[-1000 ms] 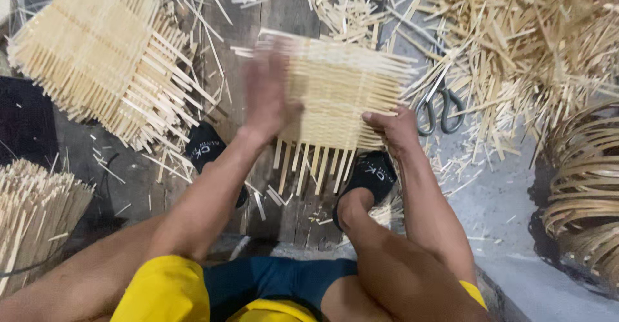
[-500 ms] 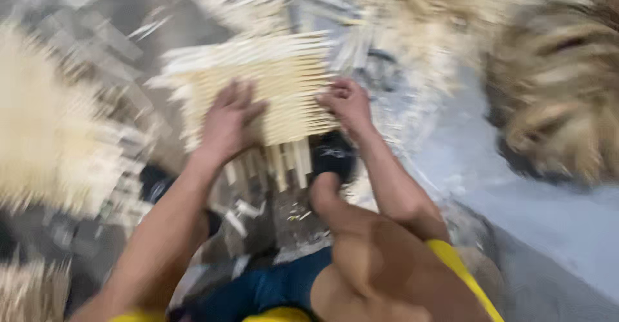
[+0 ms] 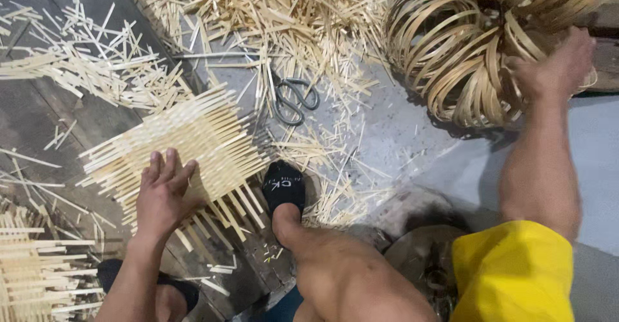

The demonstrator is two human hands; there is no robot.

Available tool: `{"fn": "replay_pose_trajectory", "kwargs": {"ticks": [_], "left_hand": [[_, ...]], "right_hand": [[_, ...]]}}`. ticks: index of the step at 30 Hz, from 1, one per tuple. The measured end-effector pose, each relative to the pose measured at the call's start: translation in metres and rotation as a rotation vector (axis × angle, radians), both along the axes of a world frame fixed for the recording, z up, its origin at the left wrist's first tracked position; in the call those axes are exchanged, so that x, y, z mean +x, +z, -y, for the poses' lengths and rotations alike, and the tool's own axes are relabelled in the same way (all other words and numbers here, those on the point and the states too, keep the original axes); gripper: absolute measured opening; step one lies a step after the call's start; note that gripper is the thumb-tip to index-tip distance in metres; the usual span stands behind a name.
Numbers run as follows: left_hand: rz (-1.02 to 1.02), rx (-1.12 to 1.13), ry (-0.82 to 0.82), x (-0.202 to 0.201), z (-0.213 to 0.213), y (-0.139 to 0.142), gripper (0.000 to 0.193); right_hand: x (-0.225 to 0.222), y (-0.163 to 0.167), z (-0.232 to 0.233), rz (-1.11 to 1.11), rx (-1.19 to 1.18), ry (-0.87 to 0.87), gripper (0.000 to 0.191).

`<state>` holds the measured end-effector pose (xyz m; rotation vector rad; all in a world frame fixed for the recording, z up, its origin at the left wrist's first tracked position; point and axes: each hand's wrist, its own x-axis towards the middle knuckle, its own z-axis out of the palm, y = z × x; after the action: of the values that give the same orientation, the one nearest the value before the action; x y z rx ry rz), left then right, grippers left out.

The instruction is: The person sits on the floor and repeatedly places a circular bamboo frame onto a woven bamboo mat. They use scissors to trim the excess bamboo strips flush with the frame's edge, then remove the frame and set the finished piece aside. This process is repeated multiple times with new mats.

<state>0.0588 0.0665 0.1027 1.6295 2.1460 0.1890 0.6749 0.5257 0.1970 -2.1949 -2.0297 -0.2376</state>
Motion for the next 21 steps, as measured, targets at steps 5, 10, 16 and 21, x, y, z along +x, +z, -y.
{"fn": "replay_pose_trajectory", "kwargs": {"ticks": [5,10,16,21], "left_hand": [[-0.011,-0.044,0.017,0.000,0.000,-0.003,0.097],[-0.028,-0.070,0.027,-0.001,-0.004,-0.005,0.104],[-0.026,-0.147,0.075,-0.001,-0.011,-0.003,0.098],[-0.046,-0.122,0.061,-0.001,-0.010,-0.003,0.101]], "right_hand": [[0.058,-0.003,-0.050,-0.692,0.042,0.125,0.123],[0.039,0.004,-0.125,-0.742,0.124,0.173,0.118],[-0.016,-0.006,-0.154,-1.016,0.146,0.158,0.127],[-0.062,0.042,-0.107,-0.780,-0.035,-0.067,0.074]]}}
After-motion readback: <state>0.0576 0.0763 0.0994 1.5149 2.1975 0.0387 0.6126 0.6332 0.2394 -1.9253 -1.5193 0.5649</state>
